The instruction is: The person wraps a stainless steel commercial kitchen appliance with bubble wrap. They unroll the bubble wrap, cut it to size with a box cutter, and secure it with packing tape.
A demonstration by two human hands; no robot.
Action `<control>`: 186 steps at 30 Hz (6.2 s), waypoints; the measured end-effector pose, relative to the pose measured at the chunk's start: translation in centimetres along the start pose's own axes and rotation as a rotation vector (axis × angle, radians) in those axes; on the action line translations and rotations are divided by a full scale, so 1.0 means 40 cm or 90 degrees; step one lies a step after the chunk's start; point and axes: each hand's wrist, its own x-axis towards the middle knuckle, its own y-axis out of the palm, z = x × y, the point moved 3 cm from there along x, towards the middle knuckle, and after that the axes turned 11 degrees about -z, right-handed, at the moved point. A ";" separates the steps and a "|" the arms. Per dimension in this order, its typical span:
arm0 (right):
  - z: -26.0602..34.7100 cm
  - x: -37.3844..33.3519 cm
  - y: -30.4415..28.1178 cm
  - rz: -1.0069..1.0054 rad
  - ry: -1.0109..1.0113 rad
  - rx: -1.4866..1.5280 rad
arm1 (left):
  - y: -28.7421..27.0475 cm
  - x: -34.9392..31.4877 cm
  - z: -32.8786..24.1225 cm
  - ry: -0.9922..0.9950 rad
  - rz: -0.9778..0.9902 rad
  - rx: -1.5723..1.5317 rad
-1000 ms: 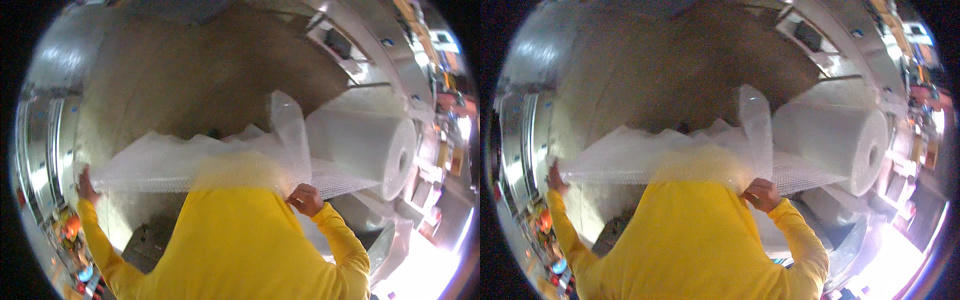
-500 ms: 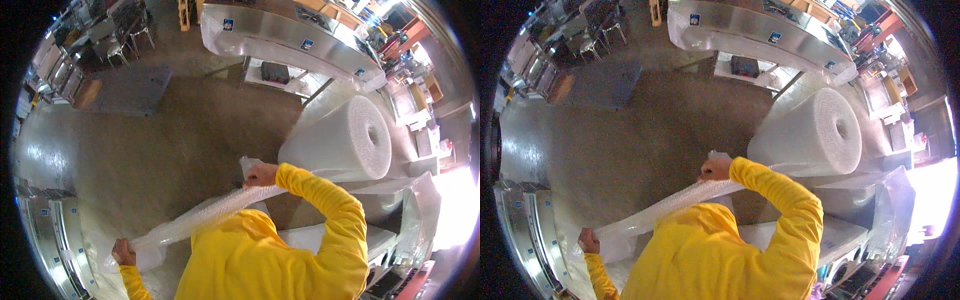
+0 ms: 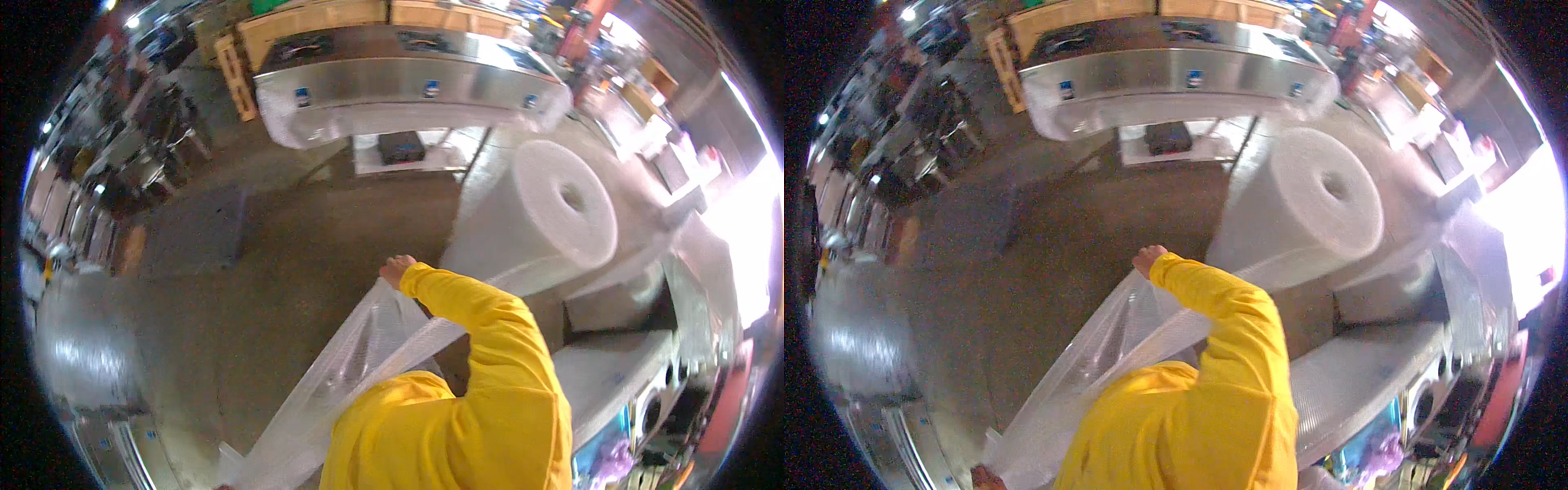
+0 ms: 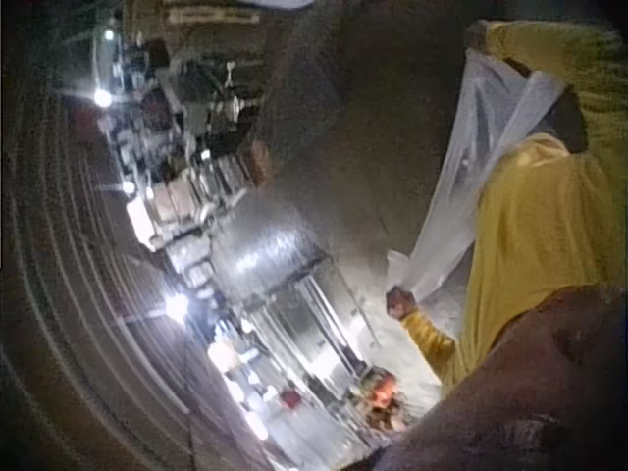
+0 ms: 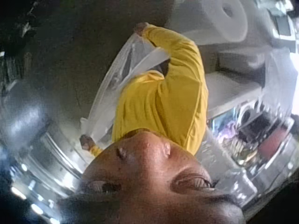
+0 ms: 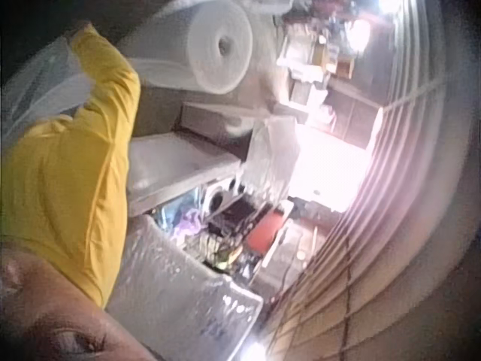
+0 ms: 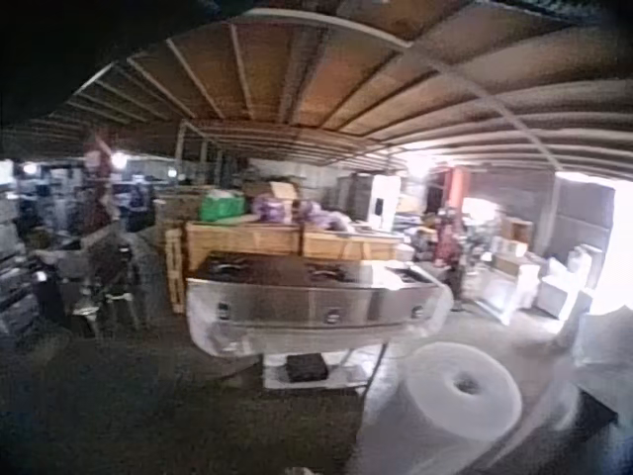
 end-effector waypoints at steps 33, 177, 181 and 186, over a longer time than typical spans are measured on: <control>-0.188 -0.093 0.074 -0.316 0.079 0.268 | 0.182 -0.119 0.630 -0.290 0.053 0.168; 0.425 -0.078 0.928 -0.057 0.626 0.126 | 1.047 1.042 0.915 -0.469 -0.219 -0.606; 0.435 -0.103 1.025 0.102 0.591 0.155 | 1.250 0.802 0.828 -0.468 0.059 -0.555; 0.475 -0.075 1.249 0.315 0.517 0.161 | 1.400 0.659 0.661 -0.154 0.593 0.136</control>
